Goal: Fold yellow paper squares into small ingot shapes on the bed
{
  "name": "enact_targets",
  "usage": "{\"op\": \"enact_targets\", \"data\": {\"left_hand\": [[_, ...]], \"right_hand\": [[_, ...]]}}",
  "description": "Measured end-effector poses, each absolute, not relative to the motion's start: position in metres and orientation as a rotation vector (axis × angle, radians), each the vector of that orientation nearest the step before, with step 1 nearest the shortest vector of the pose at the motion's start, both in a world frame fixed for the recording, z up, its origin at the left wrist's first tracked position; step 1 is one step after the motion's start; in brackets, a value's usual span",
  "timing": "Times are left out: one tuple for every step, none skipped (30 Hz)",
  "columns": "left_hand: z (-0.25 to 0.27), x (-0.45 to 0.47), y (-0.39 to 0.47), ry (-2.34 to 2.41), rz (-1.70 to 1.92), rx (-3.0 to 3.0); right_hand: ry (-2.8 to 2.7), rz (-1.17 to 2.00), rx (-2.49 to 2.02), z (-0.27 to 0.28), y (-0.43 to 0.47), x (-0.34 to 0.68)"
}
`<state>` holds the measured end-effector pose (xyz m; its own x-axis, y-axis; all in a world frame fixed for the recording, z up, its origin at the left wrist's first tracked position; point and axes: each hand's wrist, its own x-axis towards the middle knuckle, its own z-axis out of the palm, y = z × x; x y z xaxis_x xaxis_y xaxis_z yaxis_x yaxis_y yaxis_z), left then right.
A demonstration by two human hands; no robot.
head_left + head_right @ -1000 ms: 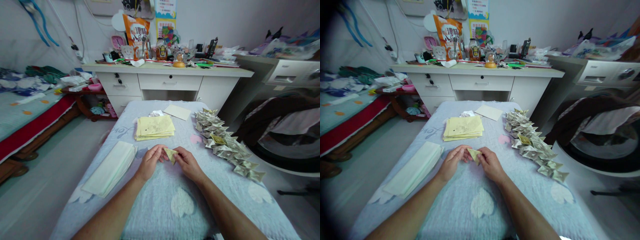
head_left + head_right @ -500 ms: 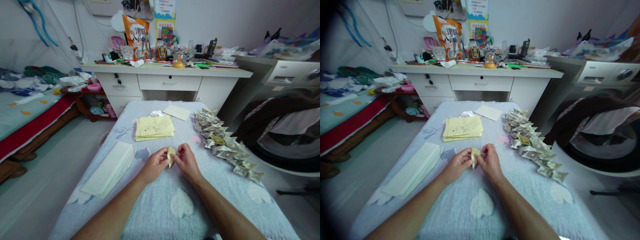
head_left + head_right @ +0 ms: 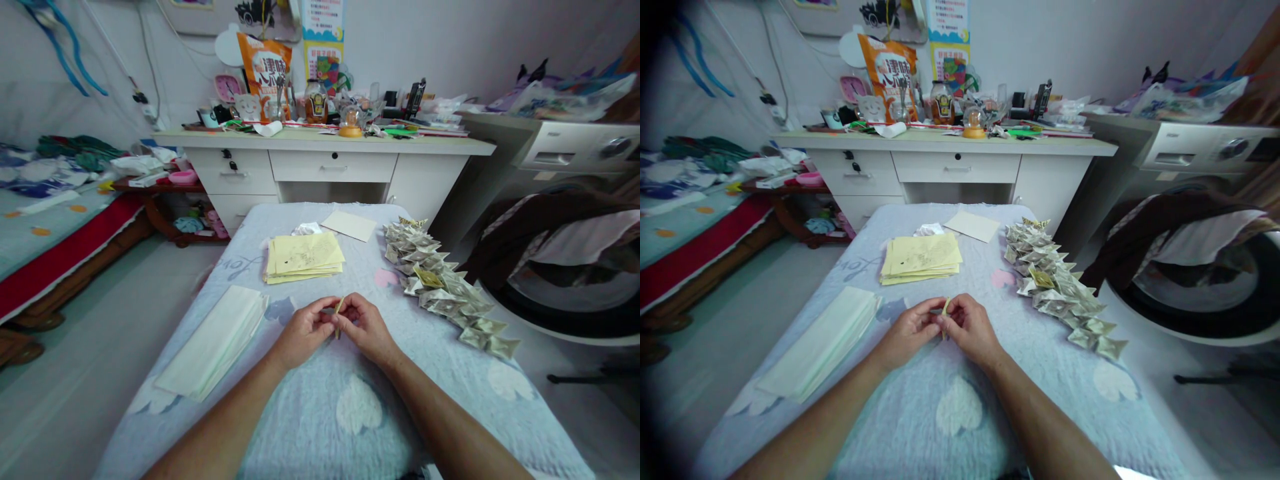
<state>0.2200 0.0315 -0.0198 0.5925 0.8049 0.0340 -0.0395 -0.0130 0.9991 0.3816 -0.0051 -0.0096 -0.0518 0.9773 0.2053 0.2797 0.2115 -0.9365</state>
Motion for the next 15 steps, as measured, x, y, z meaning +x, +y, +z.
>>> {"op": "enact_targets", "data": {"left_hand": [[-0.0196, 0.22, 0.0314, 0.702, 0.763, 1.44], [-0.0194, 0.22, 0.0313, 0.708, 0.763, 1.442], [-0.0191, 0.22, 0.0313, 0.713, 0.765, 1.442], [-0.0188, 0.2201, 0.0312, 0.717, 0.771, 1.441], [-0.0183, 0.2201, 0.0311, 0.72, 0.78, 1.438], [-0.0176, 0.2201, 0.031, 0.723, 0.79, 1.434], [-0.0167, 0.2202, 0.031, 0.727, 0.802, 1.429], [-0.0158, 0.2202, 0.031, 0.733, 0.813, 1.425], [-0.0149, 0.2203, 0.031, 0.739, 0.82, 1.421], [-0.0141, 0.2204, 0.0312, 0.747, 0.825, 1.416], [-0.0135, 0.2206, 0.0314, 0.755, 0.827, 1.411], [-0.0131, 0.2208, 0.0317, 0.762, 0.829, 1.405], [-0.0131, 0.2211, 0.0321, 0.767, 0.827, 1.399], [-0.0133, 0.2215, 0.0325, 0.772, 0.825, 1.395], [-0.0136, 0.2219, 0.0329, 0.778, 0.826, 1.393]], "right_hand": [[-1.524, 0.917, -1.241, -0.0097, -0.0052, 0.3816], [-1.523, 0.919, -1.242, -0.0098, -0.0052, 0.3816], [-1.52, 0.922, -1.239, -0.0098, -0.0053, 0.3815], [-1.512, 0.927, -1.232, -0.0097, -0.0055, 0.3813], [-1.5, 0.935, -1.222, -0.0093, -0.0056, 0.381], [-1.486, 0.942, -1.212, -0.0089, -0.0057, 0.3807], [-1.473, 0.946, -1.205, -0.0083, -0.0058, 0.3803], [-1.463, 0.948, -1.204, -0.0077, -0.0059, 0.3799], [-1.458, 0.947, -1.207, -0.0071, -0.0059, 0.3796], [-1.456, 0.943, -1.212, -0.0067, -0.0059, 0.3793], [-1.459, 0.937, -1.218, -0.0063, -0.0058, 0.3791], [-1.462, 0.928, -1.222, -0.0062, -0.0057, 0.3789], [-1.465, 0.915, -1.223, -0.0063, -0.0056, 0.3788], [-1.469, 0.895, -1.227, -0.0066, -0.0055, 0.3788], [-1.476, 0.864, -1.234, -0.007, -0.0054, 0.3789]]}}
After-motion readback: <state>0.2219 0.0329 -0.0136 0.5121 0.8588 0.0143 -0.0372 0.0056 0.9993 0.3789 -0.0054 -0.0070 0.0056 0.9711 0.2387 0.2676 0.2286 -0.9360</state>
